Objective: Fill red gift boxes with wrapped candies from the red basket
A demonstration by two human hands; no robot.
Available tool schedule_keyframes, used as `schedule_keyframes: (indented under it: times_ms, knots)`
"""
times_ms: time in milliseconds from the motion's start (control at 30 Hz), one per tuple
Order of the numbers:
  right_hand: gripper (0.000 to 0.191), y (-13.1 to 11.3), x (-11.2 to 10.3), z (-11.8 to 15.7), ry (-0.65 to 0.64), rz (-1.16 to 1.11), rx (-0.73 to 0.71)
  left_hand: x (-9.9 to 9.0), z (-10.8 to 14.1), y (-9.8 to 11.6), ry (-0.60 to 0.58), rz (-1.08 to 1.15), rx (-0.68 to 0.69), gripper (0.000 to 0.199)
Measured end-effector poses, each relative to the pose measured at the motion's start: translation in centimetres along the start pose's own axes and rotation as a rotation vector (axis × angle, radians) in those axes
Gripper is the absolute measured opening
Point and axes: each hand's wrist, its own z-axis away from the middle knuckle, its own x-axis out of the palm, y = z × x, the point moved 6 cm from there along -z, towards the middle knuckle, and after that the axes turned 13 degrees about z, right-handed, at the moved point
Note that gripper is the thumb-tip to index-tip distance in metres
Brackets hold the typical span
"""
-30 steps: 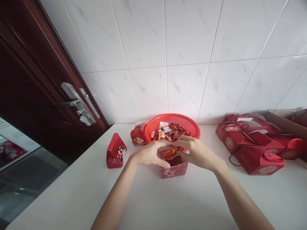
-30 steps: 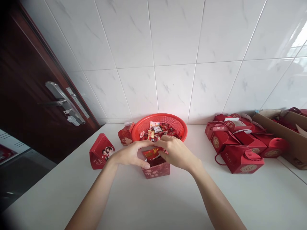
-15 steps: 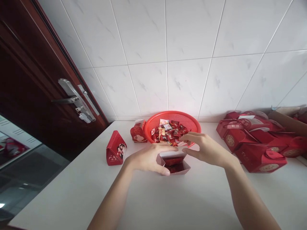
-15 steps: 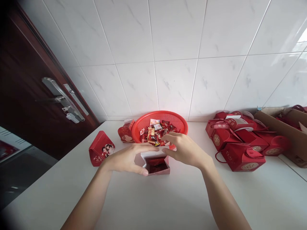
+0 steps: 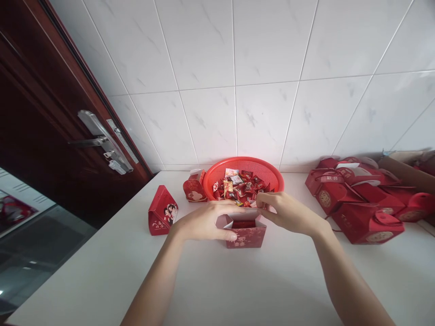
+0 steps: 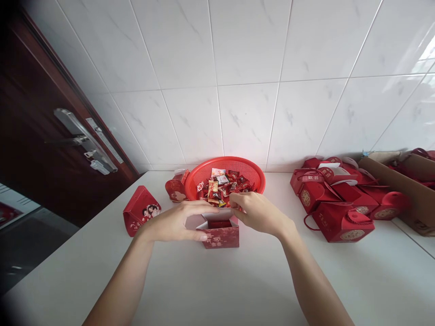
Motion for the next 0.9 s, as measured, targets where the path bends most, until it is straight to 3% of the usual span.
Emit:
schedule_keyframes:
  times_ms: [167, 333, 600, 900]
  knots:
    - [0.011, 0.1, -0.1, 0.1, 0.007, -0.033, -0.025, -0.7, 0.1, -0.4, 0.029, -0.011, -0.016, 0.047]
    - [0.009, -0.1, -0.2, 0.2, -0.020, -0.042, -0.026, -1.6, 0.4, -1.2, 0.137, -0.030, -0.140, 0.024]
    - [0.010, -0.2, 0.3, -0.1, -0.068, -0.009, -0.039, -1.5, 0.0, -2.5, 0.147, 0.110, -0.160, 0.030]
    - [0.010, -0.2, 0.7, -0.3, -0.072, -0.022, -0.046, -1.1, -0.7, -2.9, 0.188, 0.091, -0.107, 0.020]
